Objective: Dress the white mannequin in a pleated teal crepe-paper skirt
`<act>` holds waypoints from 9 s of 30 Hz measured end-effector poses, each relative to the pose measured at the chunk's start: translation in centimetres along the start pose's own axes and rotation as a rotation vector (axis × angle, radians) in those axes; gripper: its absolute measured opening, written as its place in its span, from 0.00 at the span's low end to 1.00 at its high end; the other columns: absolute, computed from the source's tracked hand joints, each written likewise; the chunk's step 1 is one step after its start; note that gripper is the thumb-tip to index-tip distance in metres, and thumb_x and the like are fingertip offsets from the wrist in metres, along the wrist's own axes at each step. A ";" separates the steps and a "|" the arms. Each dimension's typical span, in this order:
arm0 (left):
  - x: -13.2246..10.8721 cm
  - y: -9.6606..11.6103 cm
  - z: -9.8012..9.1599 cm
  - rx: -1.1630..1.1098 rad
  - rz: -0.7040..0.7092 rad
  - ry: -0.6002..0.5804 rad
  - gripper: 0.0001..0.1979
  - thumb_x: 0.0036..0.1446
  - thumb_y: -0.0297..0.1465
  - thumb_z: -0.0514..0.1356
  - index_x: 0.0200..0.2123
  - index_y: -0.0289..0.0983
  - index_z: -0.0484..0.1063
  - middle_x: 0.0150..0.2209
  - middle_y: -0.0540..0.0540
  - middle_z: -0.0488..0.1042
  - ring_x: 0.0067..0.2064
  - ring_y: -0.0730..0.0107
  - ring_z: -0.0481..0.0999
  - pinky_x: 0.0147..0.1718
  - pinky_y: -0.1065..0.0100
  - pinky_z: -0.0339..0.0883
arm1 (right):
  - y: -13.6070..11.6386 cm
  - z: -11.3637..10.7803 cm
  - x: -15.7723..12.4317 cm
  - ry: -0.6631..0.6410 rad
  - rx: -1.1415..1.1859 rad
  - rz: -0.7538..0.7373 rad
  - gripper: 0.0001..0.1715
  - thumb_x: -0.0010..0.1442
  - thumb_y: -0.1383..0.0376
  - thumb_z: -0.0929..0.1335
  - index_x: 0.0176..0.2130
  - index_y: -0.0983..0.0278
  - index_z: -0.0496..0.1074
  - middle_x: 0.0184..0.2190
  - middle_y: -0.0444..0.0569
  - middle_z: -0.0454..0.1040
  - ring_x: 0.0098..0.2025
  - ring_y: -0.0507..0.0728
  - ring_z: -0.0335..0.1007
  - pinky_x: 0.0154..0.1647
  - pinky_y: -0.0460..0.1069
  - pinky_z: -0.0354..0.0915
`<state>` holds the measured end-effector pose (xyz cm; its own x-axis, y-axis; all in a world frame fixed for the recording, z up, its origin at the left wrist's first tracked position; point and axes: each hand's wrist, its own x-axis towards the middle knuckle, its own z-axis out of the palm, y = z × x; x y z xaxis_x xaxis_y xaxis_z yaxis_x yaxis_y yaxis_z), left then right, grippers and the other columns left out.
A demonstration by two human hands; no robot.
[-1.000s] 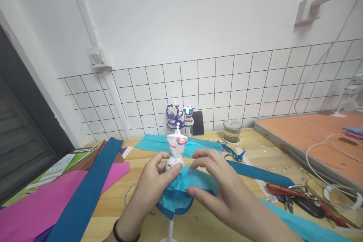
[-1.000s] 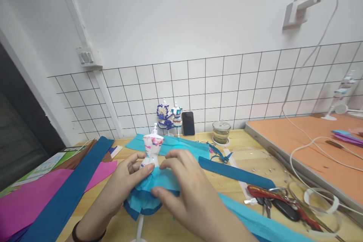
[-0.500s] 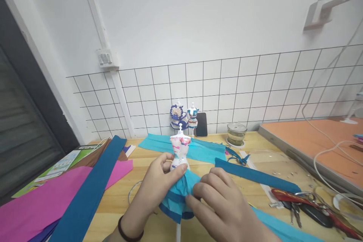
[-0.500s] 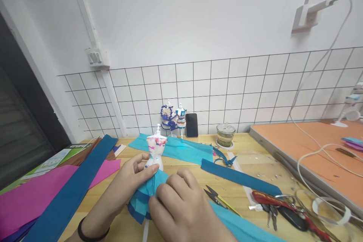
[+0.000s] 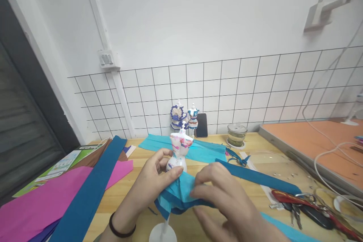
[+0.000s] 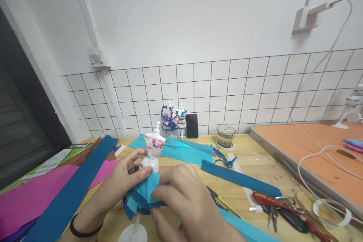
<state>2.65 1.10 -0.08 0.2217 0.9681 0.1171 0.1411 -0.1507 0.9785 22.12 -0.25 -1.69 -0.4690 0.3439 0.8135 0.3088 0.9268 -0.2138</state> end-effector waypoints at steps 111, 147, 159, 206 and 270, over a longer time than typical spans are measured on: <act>1.5 -3.0 1.3 0.201 0.181 -0.169 0.21 0.52 0.31 0.64 0.50 0.40 0.68 0.48 0.46 0.73 0.50 0.59 0.69 0.53 0.59 0.58 | 2.0 -0.9 0.3 -0.438 0.074 0.776 0.09 0.60 0.65 0.63 0.28 0.62 0.66 0.24 0.42 0.70 0.27 0.52 0.63 0.26 0.45 0.53; 1.1 -2.4 0.7 0.132 0.153 -0.266 0.25 0.49 0.26 0.63 0.52 0.40 0.67 0.48 0.45 0.73 0.51 0.57 0.69 0.50 0.60 0.61 | 2.0 -0.7 0.3 -0.428 0.127 0.768 0.09 0.57 0.64 0.66 0.26 0.63 0.69 0.23 0.41 0.70 0.26 0.51 0.63 0.25 0.44 0.55; 1.1 -2.2 0.5 0.160 0.198 -0.302 0.20 0.54 0.32 0.62 0.51 0.37 0.68 0.48 0.44 0.73 0.49 0.59 0.70 0.49 0.61 0.61 | 1.7 -0.9 0.6 -0.409 0.115 0.816 0.06 0.54 0.66 0.66 0.26 0.62 0.66 0.21 0.39 0.65 0.25 0.50 0.59 0.24 0.44 0.51; 1.4 -2.6 -0.2 0.017 0.101 -0.027 0.16 0.52 0.36 0.64 0.43 0.35 0.71 0.39 0.44 0.75 0.43 0.61 0.72 0.45 0.64 0.65 | 0.8 -0.6 -0.1 -0.150 0.047 0.007 0.05 0.62 0.70 0.64 0.38 0.64 0.69 0.29 0.48 0.70 0.31 0.56 0.62 0.33 0.50 0.59; 1.1 -2.0 1.0 0.189 0.118 -0.204 0.23 0.46 0.30 0.68 0.47 0.37 0.71 0.46 0.43 0.72 0.47 0.58 0.70 0.45 0.63 0.64 | 2.6 -0.2 0.2 -0.413 0.273 0.869 0.07 0.52 0.69 0.67 0.27 0.62 0.63 0.23 0.38 0.58 0.26 0.50 0.56 0.25 0.43 0.52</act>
<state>3.58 2.27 -2.06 0.4338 0.8842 0.1731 0.2756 -0.3132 0.9088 22.97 2.23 -2.02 -0.4374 0.8961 0.0755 0.5047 0.3141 -0.8041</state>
